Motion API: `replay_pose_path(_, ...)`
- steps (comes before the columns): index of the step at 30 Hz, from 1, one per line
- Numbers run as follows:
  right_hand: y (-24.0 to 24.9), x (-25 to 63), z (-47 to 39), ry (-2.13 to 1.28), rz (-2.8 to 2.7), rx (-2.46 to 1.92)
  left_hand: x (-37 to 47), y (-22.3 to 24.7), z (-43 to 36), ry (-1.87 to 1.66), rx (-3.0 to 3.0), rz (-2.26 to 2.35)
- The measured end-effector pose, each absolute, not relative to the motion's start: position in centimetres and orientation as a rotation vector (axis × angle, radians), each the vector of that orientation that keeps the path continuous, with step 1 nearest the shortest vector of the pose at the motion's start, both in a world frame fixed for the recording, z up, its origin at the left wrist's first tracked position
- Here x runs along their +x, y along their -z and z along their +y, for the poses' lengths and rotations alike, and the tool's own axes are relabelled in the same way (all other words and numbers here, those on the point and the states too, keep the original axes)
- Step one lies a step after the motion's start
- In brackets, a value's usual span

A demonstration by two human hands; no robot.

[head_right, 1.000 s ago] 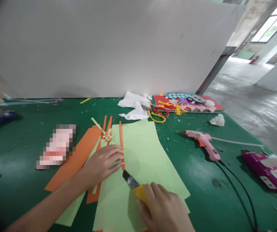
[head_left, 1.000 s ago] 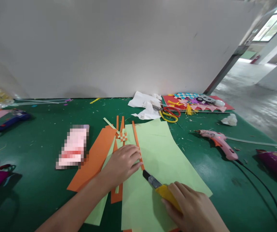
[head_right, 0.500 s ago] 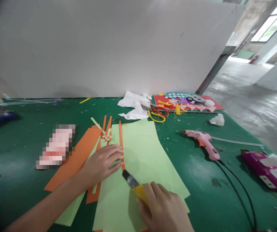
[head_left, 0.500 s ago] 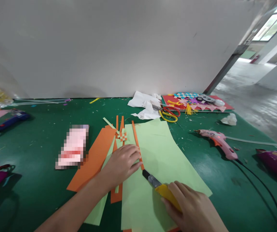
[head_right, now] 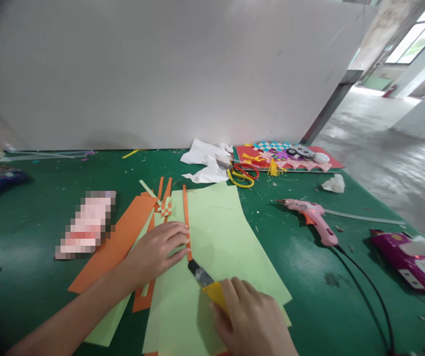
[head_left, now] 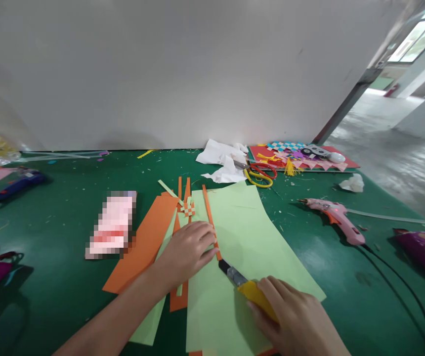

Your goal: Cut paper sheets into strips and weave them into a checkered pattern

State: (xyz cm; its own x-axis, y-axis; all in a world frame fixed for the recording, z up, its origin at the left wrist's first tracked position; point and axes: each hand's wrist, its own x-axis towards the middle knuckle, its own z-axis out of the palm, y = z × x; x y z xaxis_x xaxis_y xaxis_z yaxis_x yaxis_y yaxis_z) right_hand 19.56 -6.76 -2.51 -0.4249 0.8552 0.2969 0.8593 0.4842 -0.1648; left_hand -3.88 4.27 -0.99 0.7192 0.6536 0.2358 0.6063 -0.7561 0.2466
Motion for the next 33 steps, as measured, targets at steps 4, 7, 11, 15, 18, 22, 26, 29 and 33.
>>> replay_pose_path(4, 2.70, 19.38, -6.64, 0.039, -2.367, -1.446, -3.86, 1.06, 4.32, -0.469, 2.756, 1.031)
replay_pose_path(7, 2.63, 19.20, -6.52, 0.038, -2.356, -1.450, -3.86, 1.08, 4.30, -0.471, 2.753, 1.035)
replay_pose_path(11, 2.30, 19.03, -6.43, 0.069, -2.332, -1.435, -3.86, 1.08, 4.28, -0.464, 2.759, 1.030)
replay_pose_path(15, 2.22, 18.92, -6.39, 0.093, -2.312, -1.429, -3.78, 0.99, 4.31, -0.499, 2.806, 0.987)
replay_pose_path(18, 2.37, 18.89, -6.43, 0.088, -2.302, -1.432, -3.73, 0.90, 4.27, -0.504, 2.865, 0.920)
replay_pose_path(22, 2.51, 18.90, -6.47, 0.080, -2.300, -1.436, -3.74, 0.90, 4.15, -0.481, 2.905, 0.888)
replay_pose_path(26, 2.50, 18.93, -6.45, 0.065, -2.301, -1.444, -3.76, 1.04, 4.07, -0.543, 2.912, 0.900)
replay_pose_path(29, 2.38, 18.94, -6.46, 0.064, -2.301, -1.442, -3.78, 1.25, 4.07, -0.607, 2.919, 0.894)
replay_pose_path(33, 2.12, 18.83, -6.56, 0.084, -2.308, -1.425, -3.80, 1.32, 4.15, -0.632, 2.929, 0.904)
